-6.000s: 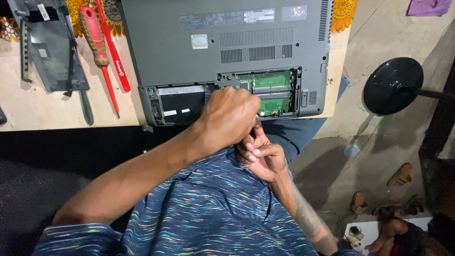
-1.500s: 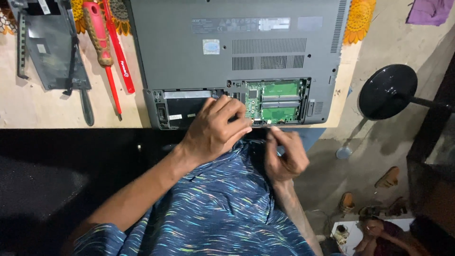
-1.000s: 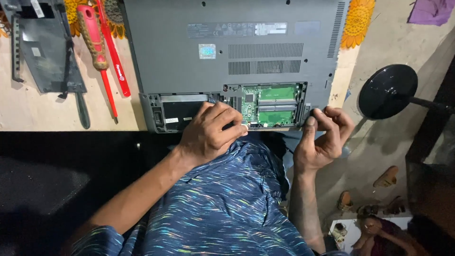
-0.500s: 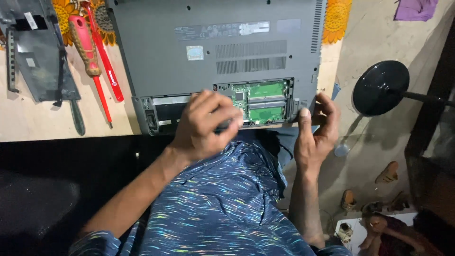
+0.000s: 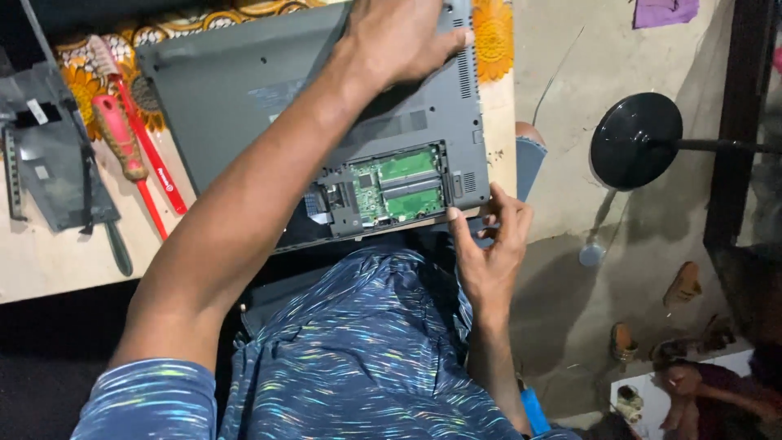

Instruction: Attaching and securing the bottom casing of a laptop using hands and a screwdriver.

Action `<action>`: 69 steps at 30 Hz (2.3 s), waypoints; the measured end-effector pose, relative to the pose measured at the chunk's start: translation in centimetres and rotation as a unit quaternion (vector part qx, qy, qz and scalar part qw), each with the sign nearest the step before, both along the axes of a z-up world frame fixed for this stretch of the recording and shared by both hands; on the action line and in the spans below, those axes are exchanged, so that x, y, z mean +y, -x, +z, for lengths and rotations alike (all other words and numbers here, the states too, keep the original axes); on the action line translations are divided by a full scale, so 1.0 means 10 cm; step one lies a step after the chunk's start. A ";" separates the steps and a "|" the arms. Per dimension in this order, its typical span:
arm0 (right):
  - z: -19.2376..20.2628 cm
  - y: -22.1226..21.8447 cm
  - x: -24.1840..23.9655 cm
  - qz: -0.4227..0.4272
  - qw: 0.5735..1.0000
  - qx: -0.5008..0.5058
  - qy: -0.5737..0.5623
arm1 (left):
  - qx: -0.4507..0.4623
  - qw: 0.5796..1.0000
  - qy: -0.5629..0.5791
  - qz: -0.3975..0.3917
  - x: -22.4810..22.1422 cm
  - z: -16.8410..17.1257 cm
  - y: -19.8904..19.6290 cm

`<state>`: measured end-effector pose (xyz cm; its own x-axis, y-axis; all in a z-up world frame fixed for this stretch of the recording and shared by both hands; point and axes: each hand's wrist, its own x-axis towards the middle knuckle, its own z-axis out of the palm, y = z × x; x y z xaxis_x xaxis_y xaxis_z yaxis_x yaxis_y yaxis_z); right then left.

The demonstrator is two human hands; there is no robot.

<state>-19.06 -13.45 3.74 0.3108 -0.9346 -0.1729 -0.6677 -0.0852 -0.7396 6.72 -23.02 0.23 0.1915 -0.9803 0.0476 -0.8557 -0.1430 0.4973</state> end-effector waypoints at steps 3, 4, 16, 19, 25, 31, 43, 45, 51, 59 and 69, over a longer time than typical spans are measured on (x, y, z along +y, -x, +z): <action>-0.08 -0.01 0.03 -0.032 0.999 -0.030 -0.001 | 0.004 0.997 -0.074 -0.021 -0.10 -0.07 -0.03; -0.10 -0.03 0.04 -0.049 0.997 -0.052 -0.002 | -0.010 0.995 -0.098 -0.026 -0.13 -0.12 -0.05; -0.10 -0.05 0.01 -0.059 0.993 -0.102 0.009 | 0.089 0.969 -0.229 0.037 -0.21 0.10 -0.08; -0.12 -0.02 -0.02 -0.035 0.995 -0.088 0.023 | 0.052 0.977 -0.200 0.043 -0.27 0.05 -0.07; 0.01 -0.01 -0.09 -0.003 0.999 -0.050 0.007 | 0.047 0.966 -0.252 0.029 -0.38 0.24 -0.14; 0.18 0.01 -0.37 0.060 0.990 -0.079 -0.101 | 0.125 0.946 -0.299 0.024 -0.35 0.39 -0.20; -0.16 -0.11 -0.58 0.007 0.965 -0.209 -0.159 | 0.175 0.959 -0.218 0.043 -0.36 0.07 -0.33; -0.21 -0.12 -0.56 0.014 0.967 -0.219 -0.131 | 0.172 0.958 -0.221 0.069 -0.37 0.12 -0.30; -0.20 -0.10 -0.53 0.029 0.971 -0.216 -0.102 | 0.173 0.961 -0.201 0.076 -0.33 0.06 -0.30; -0.22 -0.19 -0.55 0.019 0.960 -0.237 -0.150 | 0.184 0.969 -0.141 -0.091 -0.27 -0.22 -0.58; -0.17 -0.41 -0.51 -0.033 0.998 0.046 -0.031 | 0.016 0.998 -0.053 0.041 -0.23 -0.25 -0.09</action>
<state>-14.96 -18.57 2.09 0.2283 -0.9395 -0.2554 -0.7354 0.0055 -0.6776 7.67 -25.30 -2.26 0.2719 -0.9603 -0.0620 -0.8231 -0.2655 0.5021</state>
